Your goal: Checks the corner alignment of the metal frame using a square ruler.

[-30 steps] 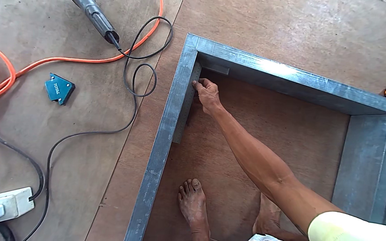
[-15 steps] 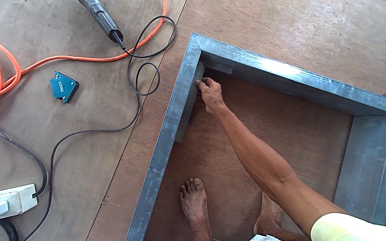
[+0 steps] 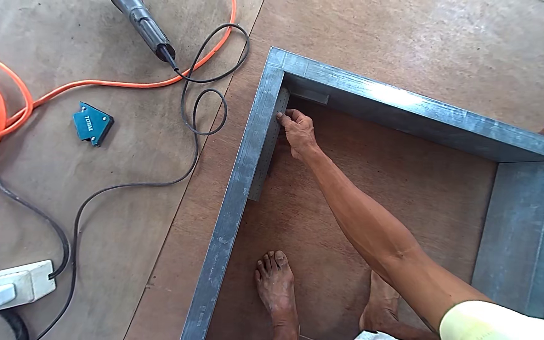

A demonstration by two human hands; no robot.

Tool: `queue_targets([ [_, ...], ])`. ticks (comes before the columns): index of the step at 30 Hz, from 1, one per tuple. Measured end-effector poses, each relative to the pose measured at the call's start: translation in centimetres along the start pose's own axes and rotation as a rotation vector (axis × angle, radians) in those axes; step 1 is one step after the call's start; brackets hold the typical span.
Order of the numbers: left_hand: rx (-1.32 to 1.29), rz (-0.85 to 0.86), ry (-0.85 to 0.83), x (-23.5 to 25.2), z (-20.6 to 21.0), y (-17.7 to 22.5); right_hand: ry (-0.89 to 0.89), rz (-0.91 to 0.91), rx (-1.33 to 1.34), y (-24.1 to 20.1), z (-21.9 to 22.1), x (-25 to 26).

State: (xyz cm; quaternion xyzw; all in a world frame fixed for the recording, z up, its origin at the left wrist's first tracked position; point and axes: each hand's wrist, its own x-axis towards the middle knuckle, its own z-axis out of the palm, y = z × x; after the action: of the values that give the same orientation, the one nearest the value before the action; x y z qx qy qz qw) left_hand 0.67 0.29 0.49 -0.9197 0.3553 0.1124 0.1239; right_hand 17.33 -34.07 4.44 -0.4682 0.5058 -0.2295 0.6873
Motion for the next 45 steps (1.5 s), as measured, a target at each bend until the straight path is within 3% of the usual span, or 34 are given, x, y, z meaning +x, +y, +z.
queue_targets([
  [45,-0.056,-0.039,0.026,0.0,0.0,0.1,-0.006,0.051,0.018,-0.7,-0.1,0.0],
])
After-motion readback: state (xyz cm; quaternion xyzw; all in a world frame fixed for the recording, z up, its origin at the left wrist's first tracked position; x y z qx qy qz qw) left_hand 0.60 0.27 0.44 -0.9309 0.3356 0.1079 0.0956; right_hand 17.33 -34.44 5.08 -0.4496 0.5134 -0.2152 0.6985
